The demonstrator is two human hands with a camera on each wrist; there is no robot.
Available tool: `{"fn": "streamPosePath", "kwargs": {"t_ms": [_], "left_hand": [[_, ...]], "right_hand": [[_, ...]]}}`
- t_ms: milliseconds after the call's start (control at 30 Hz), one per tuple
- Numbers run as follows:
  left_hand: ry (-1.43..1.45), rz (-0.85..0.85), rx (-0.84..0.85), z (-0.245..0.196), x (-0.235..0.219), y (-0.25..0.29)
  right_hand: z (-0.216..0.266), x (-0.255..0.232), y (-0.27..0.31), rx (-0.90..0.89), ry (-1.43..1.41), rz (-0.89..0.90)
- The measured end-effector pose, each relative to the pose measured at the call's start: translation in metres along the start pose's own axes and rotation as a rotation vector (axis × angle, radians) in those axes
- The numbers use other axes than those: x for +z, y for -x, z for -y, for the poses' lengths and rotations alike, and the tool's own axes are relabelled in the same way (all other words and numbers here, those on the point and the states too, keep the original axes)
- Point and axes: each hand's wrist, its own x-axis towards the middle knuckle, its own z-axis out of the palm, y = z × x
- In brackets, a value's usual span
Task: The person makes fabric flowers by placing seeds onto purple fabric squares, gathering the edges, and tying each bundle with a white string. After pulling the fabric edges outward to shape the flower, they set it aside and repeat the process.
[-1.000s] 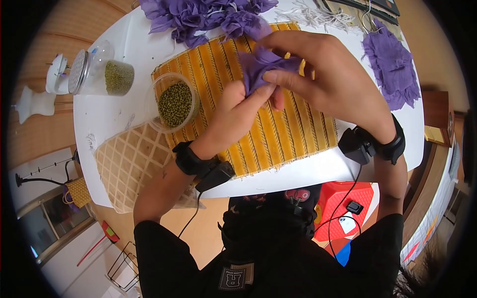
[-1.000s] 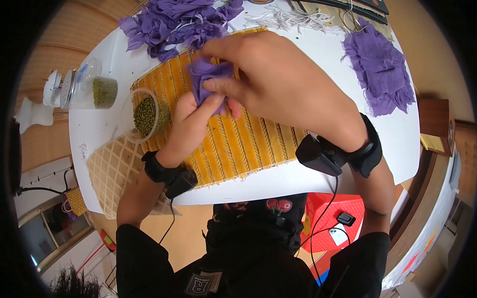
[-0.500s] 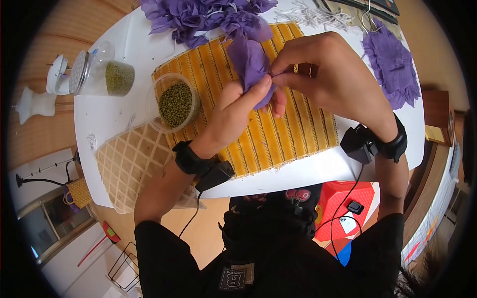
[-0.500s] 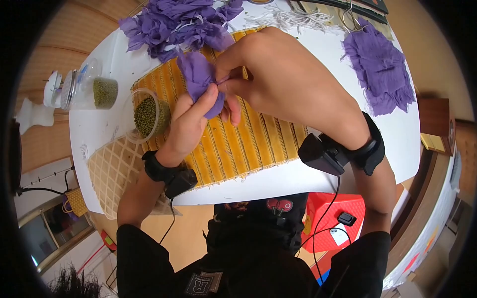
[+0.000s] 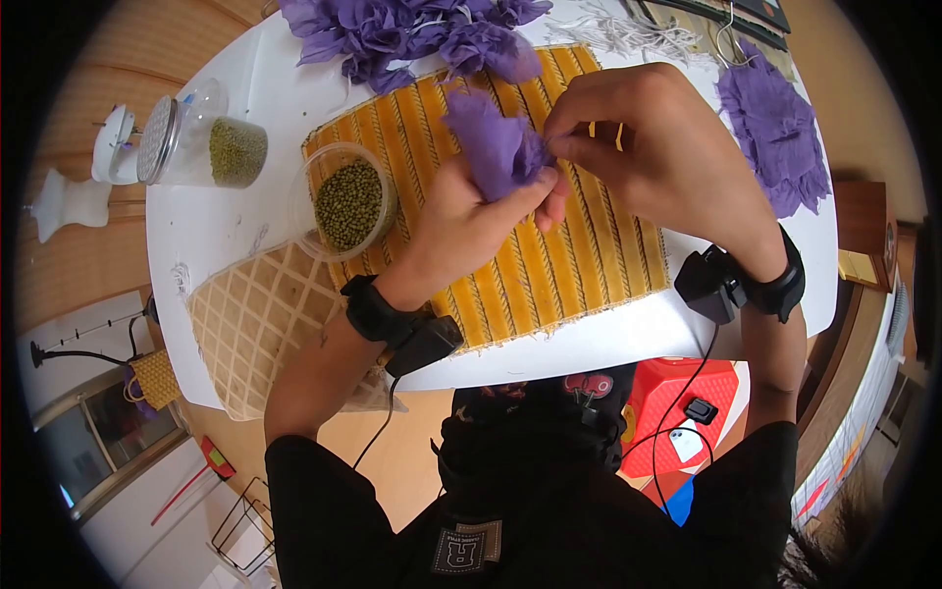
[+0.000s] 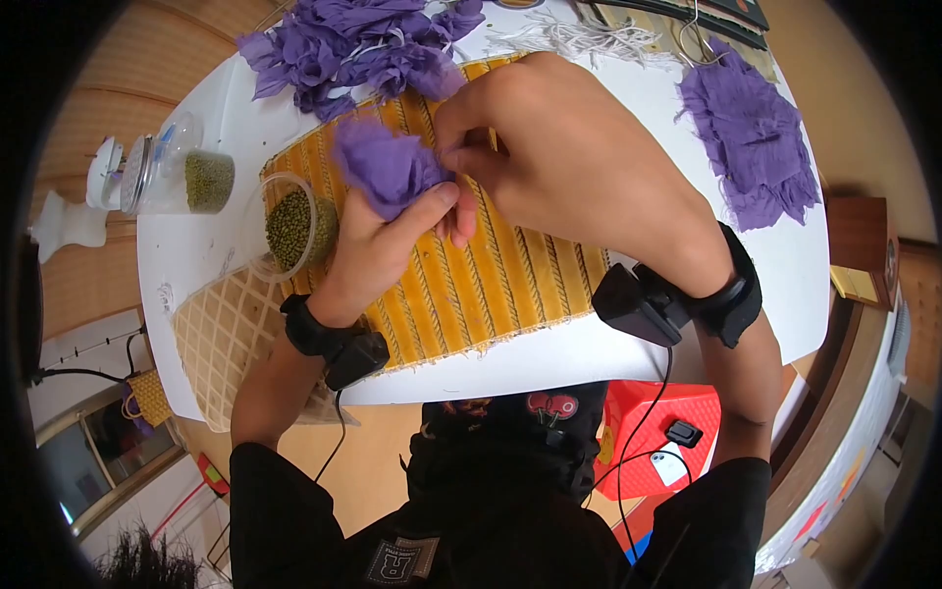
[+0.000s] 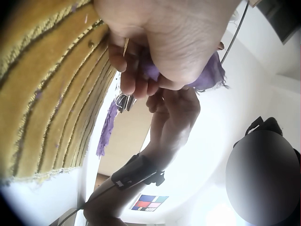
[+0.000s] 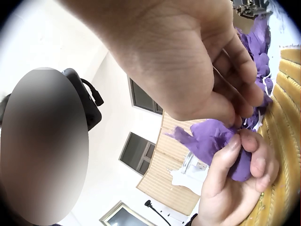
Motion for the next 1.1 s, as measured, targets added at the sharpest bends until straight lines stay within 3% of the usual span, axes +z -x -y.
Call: {"fn": "streamPosePath", "kwargs": {"t_ms": [133,333,433,500,533,600,700,800,900,1100], "left_hand": [[0.032,-0.011,-0.008,0.004,-0.001,0.001],[0.077,0.077,-0.045,0.003,-0.008,0.001],[0.121,0.086,-0.175,0.006,-0.007,0.005],[-0.194,-0.059,0.178,0.011,0.005,0.009],[-0.194,-0.059,0.178,0.013,0.002,0.010],[-0.290,-0.010,-0.039,0.014,-0.005,0.010],[-0.214,0.059,-0.030,0.009,-0.001,0.006],[-0.086,0.086,-0.107,0.006,-0.003,0.003],[-0.090,0.058,-0.143,0.003,0.000,0.003],[-0.054,0.052,-0.121,-0.001,0.003,0.003]], "right_hand": [[-0.003,0.002,0.001,-0.061,0.021,-0.022],[-0.002,0.000,0.000,0.014,0.006,-0.007],[0.001,0.005,0.000,-0.013,-0.053,-0.011],[0.010,0.006,0.001,-0.037,-0.081,0.081],[0.003,0.022,0.001,-0.169,-0.052,-0.084],[0.002,0.027,-0.001,-0.188,-0.098,-0.070],[0.001,0.028,-0.001,-0.233,-0.148,-0.112],[0.007,0.014,0.000,0.061,-0.283,-0.015],[0.002,0.013,0.000,0.018,-0.209,-0.118],[-0.002,0.007,0.001,0.160,-0.320,-0.081]]}}
